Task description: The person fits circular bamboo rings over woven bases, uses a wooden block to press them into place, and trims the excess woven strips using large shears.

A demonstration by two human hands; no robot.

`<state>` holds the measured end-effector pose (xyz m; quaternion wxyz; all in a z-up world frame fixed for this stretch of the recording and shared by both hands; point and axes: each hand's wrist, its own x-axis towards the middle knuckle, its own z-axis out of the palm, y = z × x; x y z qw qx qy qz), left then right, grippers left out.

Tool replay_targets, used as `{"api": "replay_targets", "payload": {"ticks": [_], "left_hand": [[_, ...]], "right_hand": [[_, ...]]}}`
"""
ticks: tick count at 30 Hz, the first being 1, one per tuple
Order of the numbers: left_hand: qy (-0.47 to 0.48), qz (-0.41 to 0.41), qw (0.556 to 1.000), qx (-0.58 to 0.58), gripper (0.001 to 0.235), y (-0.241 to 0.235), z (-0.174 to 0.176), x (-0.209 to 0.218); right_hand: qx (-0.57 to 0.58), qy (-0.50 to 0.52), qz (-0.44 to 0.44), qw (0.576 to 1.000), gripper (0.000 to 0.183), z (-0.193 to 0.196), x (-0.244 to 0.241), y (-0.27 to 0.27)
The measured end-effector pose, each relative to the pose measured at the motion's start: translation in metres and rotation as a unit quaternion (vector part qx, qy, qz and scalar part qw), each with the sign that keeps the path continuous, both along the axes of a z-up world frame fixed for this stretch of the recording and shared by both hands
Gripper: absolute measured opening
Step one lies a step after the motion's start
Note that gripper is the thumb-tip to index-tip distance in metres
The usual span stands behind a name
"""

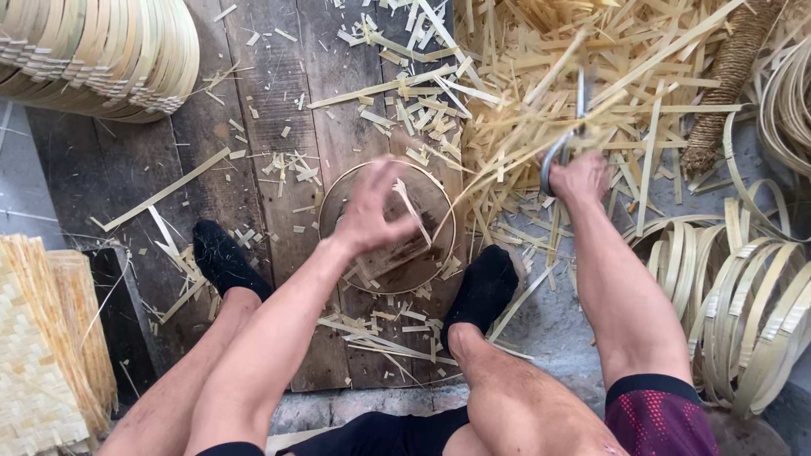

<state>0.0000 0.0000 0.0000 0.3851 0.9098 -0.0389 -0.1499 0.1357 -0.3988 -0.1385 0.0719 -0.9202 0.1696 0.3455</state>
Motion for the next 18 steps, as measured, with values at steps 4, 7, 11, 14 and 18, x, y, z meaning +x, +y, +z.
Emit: {"api": "replay_targets", "payload": {"ticks": [4, 7, 11, 14, 18], "left_hand": [[0.111, 0.175, 0.975, 0.08, 0.055, 0.026, -0.067, 0.025], [0.146, 0.19, 0.966, 0.097, 0.04, 0.026, -0.076, 0.044], [0.174, 0.187, 0.965, 0.056, 0.034, 0.003, -0.077, 0.064], [0.162, 0.197, 0.966, 0.051, 0.032, -0.012, -0.079, 0.064], [0.122, 0.218, 0.966, 0.06, 0.033, -0.02, -0.082, 0.062]], "right_hand": [[-0.061, -0.098, -0.021, 0.993, 0.058, 0.011, -0.024, 0.0], [0.196, -0.165, 0.05, 0.965, 0.019, 0.048, -0.073, 0.045], [0.393, 0.006, -0.084, 0.916, 0.03, 0.072, -0.115, 0.125], [0.373, -0.039, -0.105, 0.921, 0.027, 0.058, -0.119, 0.126], [0.365, -0.042, -0.11, 0.924, 0.025, 0.04, -0.119, 0.12]]}}
